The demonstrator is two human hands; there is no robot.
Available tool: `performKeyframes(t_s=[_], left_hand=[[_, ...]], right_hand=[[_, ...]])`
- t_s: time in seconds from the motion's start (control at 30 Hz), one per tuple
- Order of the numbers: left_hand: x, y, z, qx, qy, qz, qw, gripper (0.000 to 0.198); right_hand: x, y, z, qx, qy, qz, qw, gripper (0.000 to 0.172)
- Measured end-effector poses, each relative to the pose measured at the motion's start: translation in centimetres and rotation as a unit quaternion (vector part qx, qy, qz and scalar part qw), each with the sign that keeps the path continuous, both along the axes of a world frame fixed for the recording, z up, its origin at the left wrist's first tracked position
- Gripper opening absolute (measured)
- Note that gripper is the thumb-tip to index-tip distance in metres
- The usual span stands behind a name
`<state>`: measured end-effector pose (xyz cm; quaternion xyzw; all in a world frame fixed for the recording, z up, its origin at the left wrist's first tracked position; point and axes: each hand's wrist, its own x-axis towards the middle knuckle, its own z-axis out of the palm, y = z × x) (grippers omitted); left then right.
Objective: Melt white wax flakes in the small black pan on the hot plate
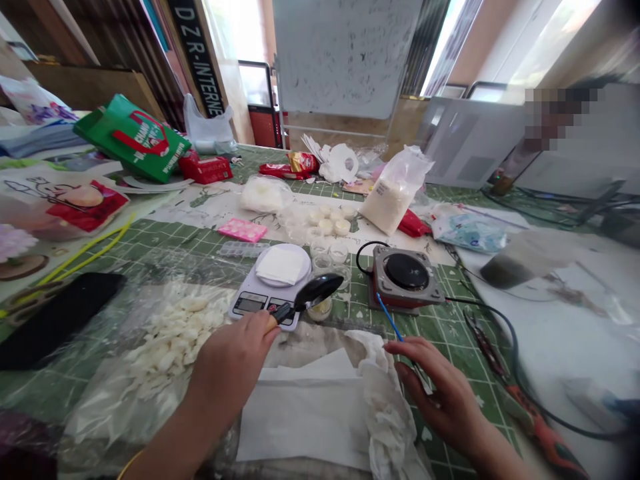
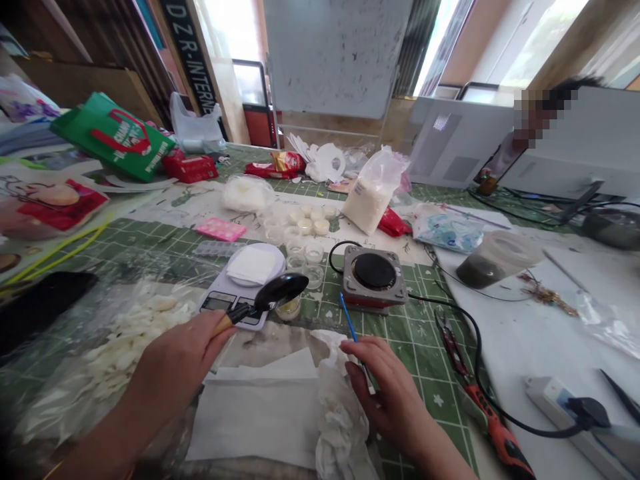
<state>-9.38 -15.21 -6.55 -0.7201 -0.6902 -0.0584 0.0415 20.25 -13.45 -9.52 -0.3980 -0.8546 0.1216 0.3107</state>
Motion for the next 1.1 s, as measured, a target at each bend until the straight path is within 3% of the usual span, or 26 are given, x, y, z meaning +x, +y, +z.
performKeyframes(t_s=[0.2, 0.4, 1.1], left_hand=[[0.3, -0.6, -1.0, 0.129, 0.032, -0.038, 0.990, 0.019], [0.0, -0.4, -1.7, 0.186, 0.055, -0.061, 0.979, 0.024], [0.3, -0.2, -1.6, 0.119, -0.023, -0.020, 0.992, 0.020]], right_hand=[[-0.1, -0.1, 0.0, -0.003, 0.007, 0.030, 1.000, 0.036], [-0.2, -0.3, 0.3, -0.029, 0.024, 0.050, 0.998, 0.039], [0.0, -0.6, -0.1, -0.062, 0.038, 0.080, 0.994, 0.045]])
